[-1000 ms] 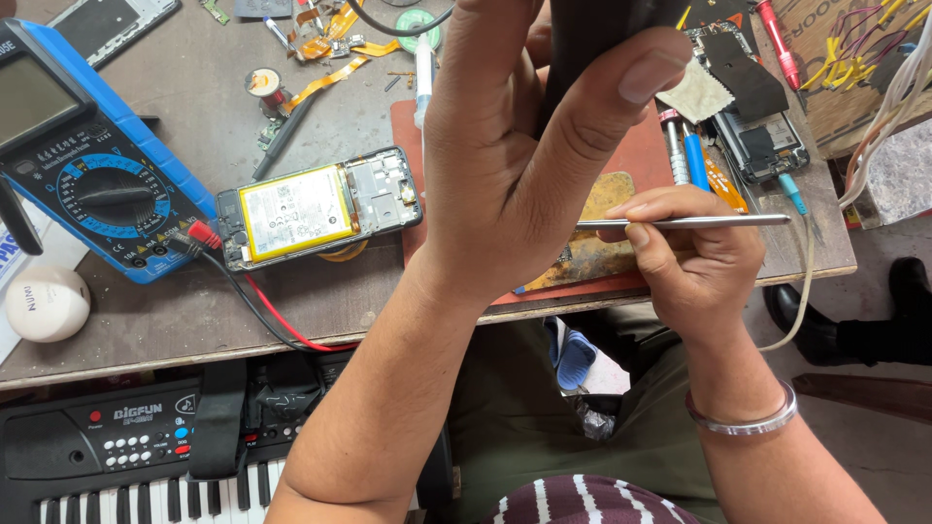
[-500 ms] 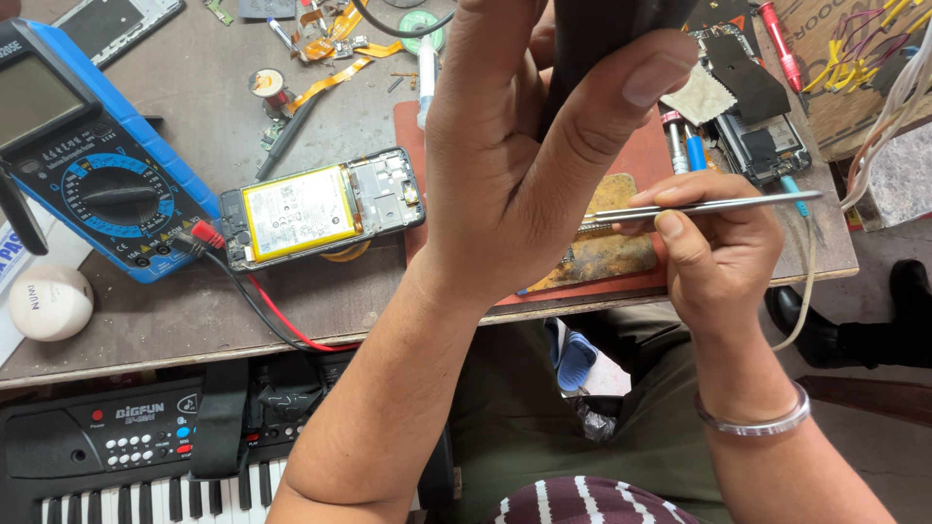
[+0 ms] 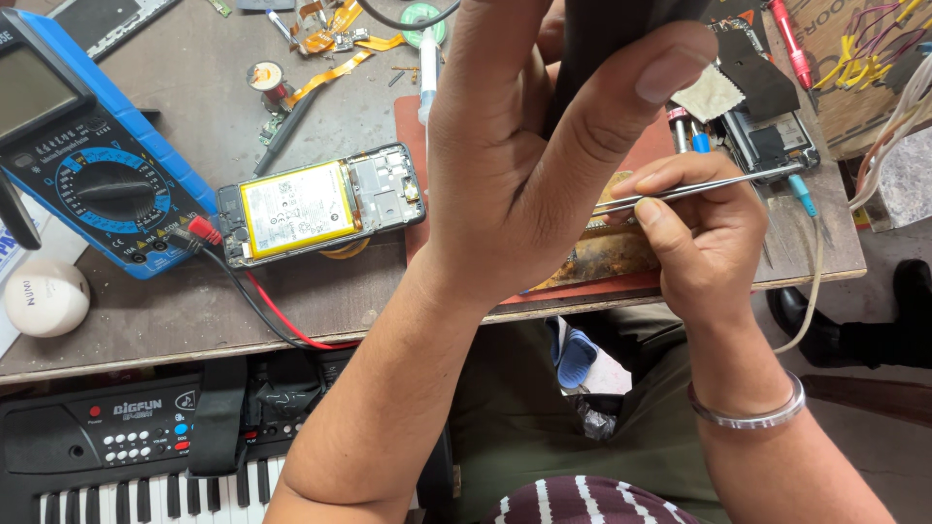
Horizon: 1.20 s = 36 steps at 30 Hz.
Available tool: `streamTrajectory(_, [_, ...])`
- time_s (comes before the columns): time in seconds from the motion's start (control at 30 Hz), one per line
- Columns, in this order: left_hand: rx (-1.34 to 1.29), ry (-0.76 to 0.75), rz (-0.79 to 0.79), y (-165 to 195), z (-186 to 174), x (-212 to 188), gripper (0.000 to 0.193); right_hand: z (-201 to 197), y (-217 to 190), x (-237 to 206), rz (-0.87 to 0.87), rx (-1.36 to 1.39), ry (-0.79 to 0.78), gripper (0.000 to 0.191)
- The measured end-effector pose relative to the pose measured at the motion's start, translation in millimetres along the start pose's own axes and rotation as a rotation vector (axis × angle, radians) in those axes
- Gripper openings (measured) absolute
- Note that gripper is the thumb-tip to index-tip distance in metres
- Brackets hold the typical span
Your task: The person uses a hot air gun and tweezers to work on a small circuit board clamped to a workbench. They heat the board, then use tweezers to adjust or remove small components. The person also wipes the tweezers with a cloth during the process.
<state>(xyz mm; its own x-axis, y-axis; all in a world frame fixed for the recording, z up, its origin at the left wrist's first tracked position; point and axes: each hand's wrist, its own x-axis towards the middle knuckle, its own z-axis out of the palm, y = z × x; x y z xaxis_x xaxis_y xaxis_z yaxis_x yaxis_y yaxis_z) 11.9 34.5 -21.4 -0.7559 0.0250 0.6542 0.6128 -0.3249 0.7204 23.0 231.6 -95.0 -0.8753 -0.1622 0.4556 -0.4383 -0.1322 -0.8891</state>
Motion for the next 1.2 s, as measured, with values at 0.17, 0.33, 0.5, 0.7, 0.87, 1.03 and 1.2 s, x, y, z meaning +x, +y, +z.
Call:
streamTrajectory(0.17, [-0.003,-0.005,0.000,-0.5,-0.5,-0.7,0.039,-0.6,3.4,-4.5,-0.003,-0.004,0.024,0.008])
streamTrajectory(0.33, [-0.002,-0.008,0.000,0.4,-0.4,-0.7,0.039,-2.9,4.9,-6.6,-0.016,-0.019,0.036,0.008])
streamTrajectory(0.5, [-0.001,-0.011,0.000,0.5,-0.1,-1.0,0.040,-2.4,6.5,-8.0,-0.019,-0.037,0.027,0.008])
streamTrajectory(0.7, [-0.001,-0.013,0.000,-0.2,0.3,-1.4,0.041,-1.3,4.9,-9.1,-0.017,-0.038,0.019,0.008])
streamTrajectory(0.87, [0.000,-0.016,-0.001,0.6,0.5,-1.4,0.041,-0.9,4.5,-8.8,-0.020,-0.038,0.017,0.009])
streamTrajectory(1.03, [-0.001,-0.019,0.000,0.9,0.2,-1.9,0.042,-0.9,4.8,-9.7,-0.019,-0.052,0.009,0.008])
streamTrajectory(1.2, [0.001,-0.020,0.000,0.9,0.0,-2.4,0.042,-0.6,5.0,-9.5,-0.016,-0.038,0.005,0.008])
